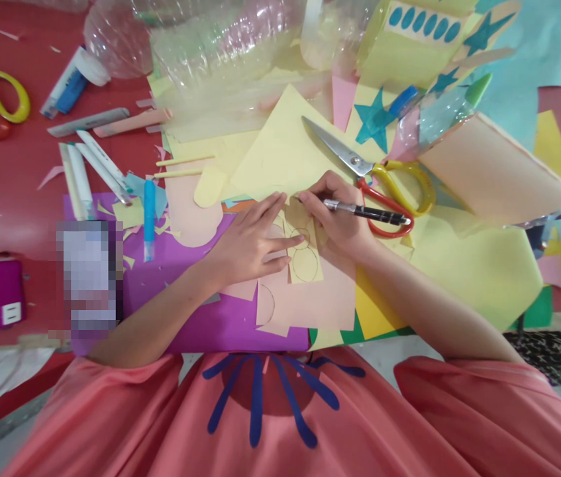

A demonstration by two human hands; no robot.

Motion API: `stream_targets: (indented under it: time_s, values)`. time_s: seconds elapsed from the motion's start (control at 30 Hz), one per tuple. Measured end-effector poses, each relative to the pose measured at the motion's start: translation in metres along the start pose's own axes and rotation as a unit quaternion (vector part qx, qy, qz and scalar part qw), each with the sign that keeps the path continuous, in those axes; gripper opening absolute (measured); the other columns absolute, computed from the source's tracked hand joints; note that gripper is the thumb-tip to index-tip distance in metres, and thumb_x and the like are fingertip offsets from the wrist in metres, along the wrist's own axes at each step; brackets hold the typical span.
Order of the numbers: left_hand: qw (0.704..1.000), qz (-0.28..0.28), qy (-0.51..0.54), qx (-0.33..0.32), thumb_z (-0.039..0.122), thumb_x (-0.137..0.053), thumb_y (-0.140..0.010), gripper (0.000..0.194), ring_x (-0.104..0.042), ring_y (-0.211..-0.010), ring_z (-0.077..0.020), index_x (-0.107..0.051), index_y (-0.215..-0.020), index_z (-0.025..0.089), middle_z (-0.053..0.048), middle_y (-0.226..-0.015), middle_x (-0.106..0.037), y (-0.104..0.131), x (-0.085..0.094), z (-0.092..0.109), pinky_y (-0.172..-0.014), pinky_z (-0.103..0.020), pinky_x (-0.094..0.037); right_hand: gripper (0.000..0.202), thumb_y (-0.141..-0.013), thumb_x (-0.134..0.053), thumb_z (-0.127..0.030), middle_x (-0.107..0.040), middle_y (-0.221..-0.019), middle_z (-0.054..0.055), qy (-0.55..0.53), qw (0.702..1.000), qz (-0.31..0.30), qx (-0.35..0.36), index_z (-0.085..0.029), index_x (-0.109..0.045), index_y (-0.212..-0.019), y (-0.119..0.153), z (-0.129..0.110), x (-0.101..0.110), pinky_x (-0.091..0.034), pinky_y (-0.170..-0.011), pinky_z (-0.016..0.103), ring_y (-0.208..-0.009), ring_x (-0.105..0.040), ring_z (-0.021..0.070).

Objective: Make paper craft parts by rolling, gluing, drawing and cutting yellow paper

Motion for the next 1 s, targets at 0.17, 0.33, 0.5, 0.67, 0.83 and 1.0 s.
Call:
stream_targets:
  time_s: [0.17, 0.33, 0.5, 0.67, 0.83, 1.0]
  values:
    - [1.0, 0.003, 0.002, -0.003, 0.037, -0.057, -0.092, 0.031, -0.022, -0.15, -0.0337, -0.07, -0.119, 0.03, -0.009, -0.163, -0.025, -0.0004, 0.0006, 0.0008, -0.117, -0.052, -0.029, 0.027, -0.087, -0.062, -0.028, -0.05, -0.057, -0.006, 0.007, 1.0, 0.005, 0.011, -0.023, -0.044, -0.067, 0.0, -0.0001, 0.0005, -0.032, -0.05, 0.028, -0.051, -0.043, 0.0086]
    - [1.0, -0.002, -0.003, 0.0, 0.035, -0.057, -0.092, 0.032, -0.024, -0.15, -0.0349, -0.069, -0.121, 0.03, -0.009, -0.163, -0.024, -0.001, 0.0013, 0.0021, -0.116, -0.053, -0.03, 0.028, -0.088, -0.061, -0.03, -0.05, -0.057, -0.005, 0.001, 1.0, 0.006, 0.013, -0.024, -0.043, -0.068, 0.0, 0.0003, -0.0002, -0.032, -0.05, 0.029, -0.05, -0.041, 0.0088]
    - [1.0, -0.004, -0.005, 0.004, 0.034, -0.057, -0.092, 0.03, -0.023, -0.15, -0.0342, -0.07, -0.119, 0.03, -0.008, -0.163, -0.024, -0.0009, 0.0014, 0.0023, -0.117, -0.052, -0.03, 0.029, -0.086, -0.065, -0.031, -0.05, -0.057, -0.005, 0.016, 1.0, 0.018, 0.004, -0.023, -0.044, -0.067, -0.0011, 0.0001, -0.0006, -0.031, -0.049, 0.029, -0.05, -0.043, 0.009]
    - [1.0, 0.002, -0.004, 0.006, 0.035, -0.059, -0.091, 0.03, -0.024, -0.15, -0.0327, -0.07, -0.118, 0.031, -0.006, -0.163, -0.025, -0.0009, 0.0016, 0.0023, -0.117, -0.051, -0.03, 0.032, -0.085, -0.067, -0.037, -0.05, -0.057, -0.006, 0.01, 1.0, -0.001, 0.001, -0.023, -0.044, -0.066, -0.0012, -0.0016, -0.0011, -0.032, -0.05, 0.028, -0.051, -0.042, 0.0086]
    - [1.0, -0.016, 0.006, 0.009, 0.035, -0.055, -0.093, 0.03, -0.023, -0.15, -0.0362, -0.07, -0.119, 0.03, -0.012, -0.162, -0.025, -0.0028, 0.0033, 0.0035, -0.117, -0.055, -0.029, 0.029, -0.086, -0.063, -0.031, -0.051, -0.057, -0.006, 0.016, 1.0, 0.018, -0.005, -0.023, -0.043, -0.066, -0.0012, -0.001, -0.001, -0.032, -0.051, 0.029, -0.051, -0.042, 0.0086]
    - [1.0, -0.02, 0.009, 0.011, 0.035, -0.052, -0.094, 0.031, -0.022, -0.15, -0.0368, -0.071, -0.118, 0.028, -0.017, -0.161, -0.025, -0.0031, 0.0044, 0.0044, -0.116, -0.057, -0.029, 0.029, -0.085, -0.065, -0.034, -0.052, -0.058, -0.005, 0.012, 1.0, -0.022, 0.006, -0.022, -0.047, -0.066, -0.0014, -0.0012, -0.0021, -0.031, -0.051, 0.028, -0.053, -0.045, 0.0091]
Point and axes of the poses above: each hand's wrist, its own y-axis away from the middle knuckle, its own x-axis out of the back of the hand, z = x × y, the point moved 2 cm from there along -y, towards the middle knuckle
